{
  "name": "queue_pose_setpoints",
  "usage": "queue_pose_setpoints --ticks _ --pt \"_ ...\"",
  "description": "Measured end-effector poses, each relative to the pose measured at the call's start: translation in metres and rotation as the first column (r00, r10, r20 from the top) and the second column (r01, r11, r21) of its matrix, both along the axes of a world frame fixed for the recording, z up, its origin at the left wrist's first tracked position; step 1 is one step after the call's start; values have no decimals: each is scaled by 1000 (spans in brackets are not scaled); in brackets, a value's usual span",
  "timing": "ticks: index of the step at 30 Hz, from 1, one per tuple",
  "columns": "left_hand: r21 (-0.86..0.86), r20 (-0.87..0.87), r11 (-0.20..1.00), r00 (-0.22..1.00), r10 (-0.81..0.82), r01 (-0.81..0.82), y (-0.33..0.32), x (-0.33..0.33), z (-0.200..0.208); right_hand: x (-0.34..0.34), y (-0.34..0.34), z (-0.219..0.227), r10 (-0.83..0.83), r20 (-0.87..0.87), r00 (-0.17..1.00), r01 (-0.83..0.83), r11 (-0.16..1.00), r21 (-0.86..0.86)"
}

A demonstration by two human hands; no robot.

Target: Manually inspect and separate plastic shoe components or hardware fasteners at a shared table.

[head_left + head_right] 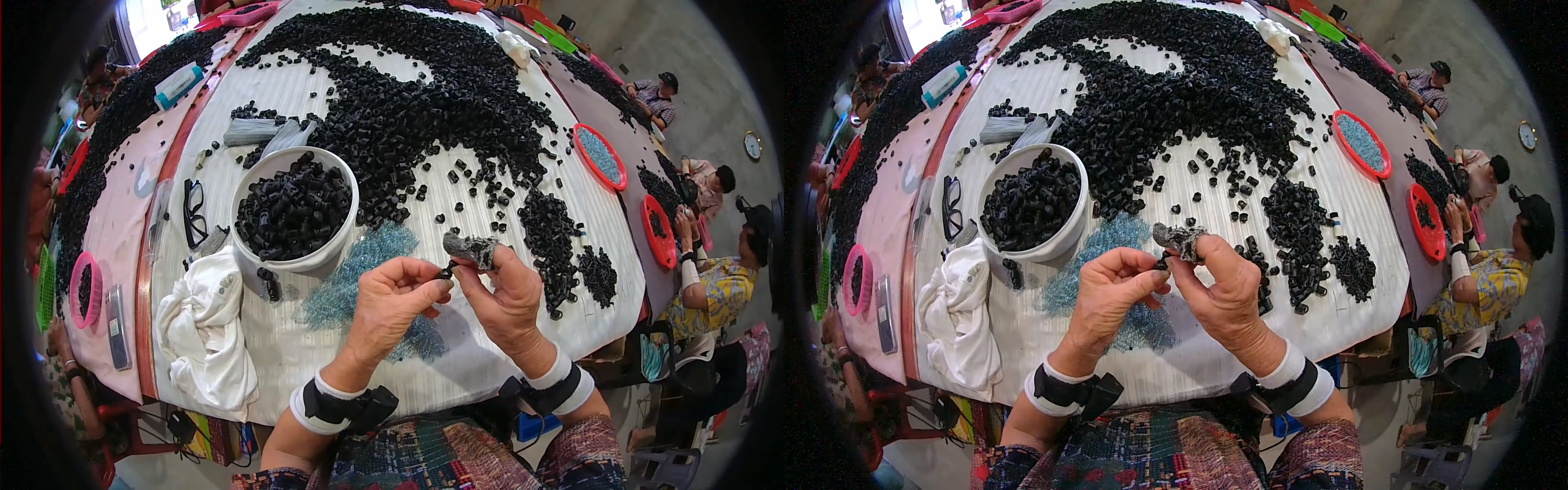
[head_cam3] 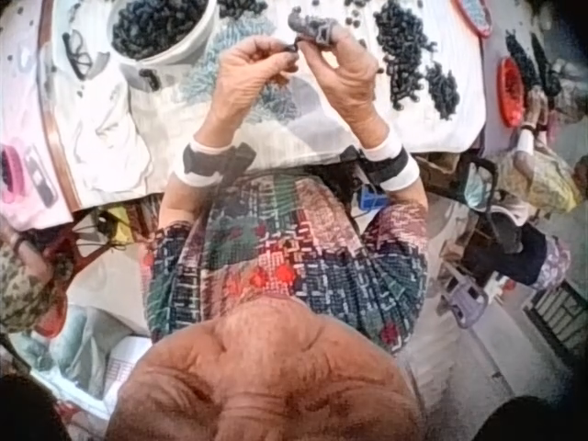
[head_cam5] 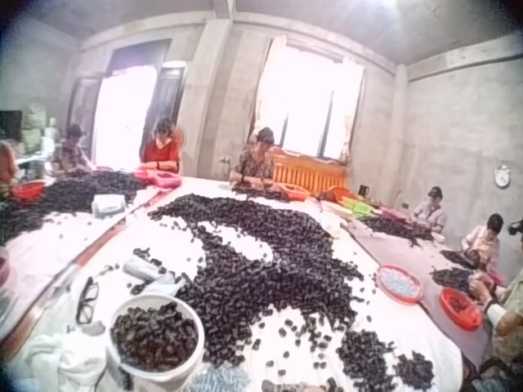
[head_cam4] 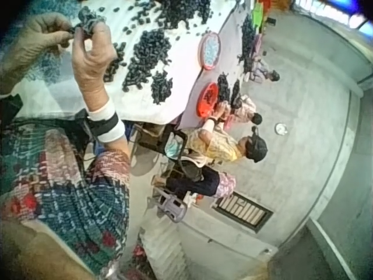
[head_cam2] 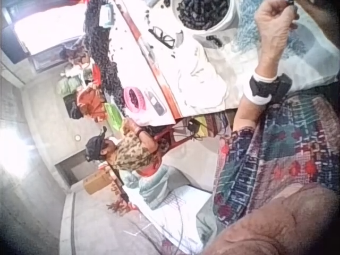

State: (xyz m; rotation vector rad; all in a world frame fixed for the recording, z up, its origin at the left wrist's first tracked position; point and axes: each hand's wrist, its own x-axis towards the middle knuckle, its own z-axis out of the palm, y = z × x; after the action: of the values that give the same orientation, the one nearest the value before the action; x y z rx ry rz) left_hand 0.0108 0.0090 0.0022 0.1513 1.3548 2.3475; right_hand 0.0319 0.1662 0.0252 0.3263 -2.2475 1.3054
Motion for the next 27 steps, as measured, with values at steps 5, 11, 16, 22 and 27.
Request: queue_pose_setpoints --ticks 5,11,16,22,27 --pt "-52 -12 999 1000 5 -5 0 0 -1 -1 -2 2 -46 -82 996 58 987 147" --pt "-78 -17 996 999 29 -30 0 1 -2 2 -4 4 -43 -131 990 75 966 249" --pt "-116 -17 993 999 33 -35 1 0 1 3 -1 5 -8 -173 985 65 943 325" --pt "-128 -7 991 999 46 -46 3 1 -2 4 -2 4 -10 -153 988 61 941 332" --pt "-136 -12 990 999 37 -39 3 2 -1 6 -3 -1 -38 -128 991 79 941 328"
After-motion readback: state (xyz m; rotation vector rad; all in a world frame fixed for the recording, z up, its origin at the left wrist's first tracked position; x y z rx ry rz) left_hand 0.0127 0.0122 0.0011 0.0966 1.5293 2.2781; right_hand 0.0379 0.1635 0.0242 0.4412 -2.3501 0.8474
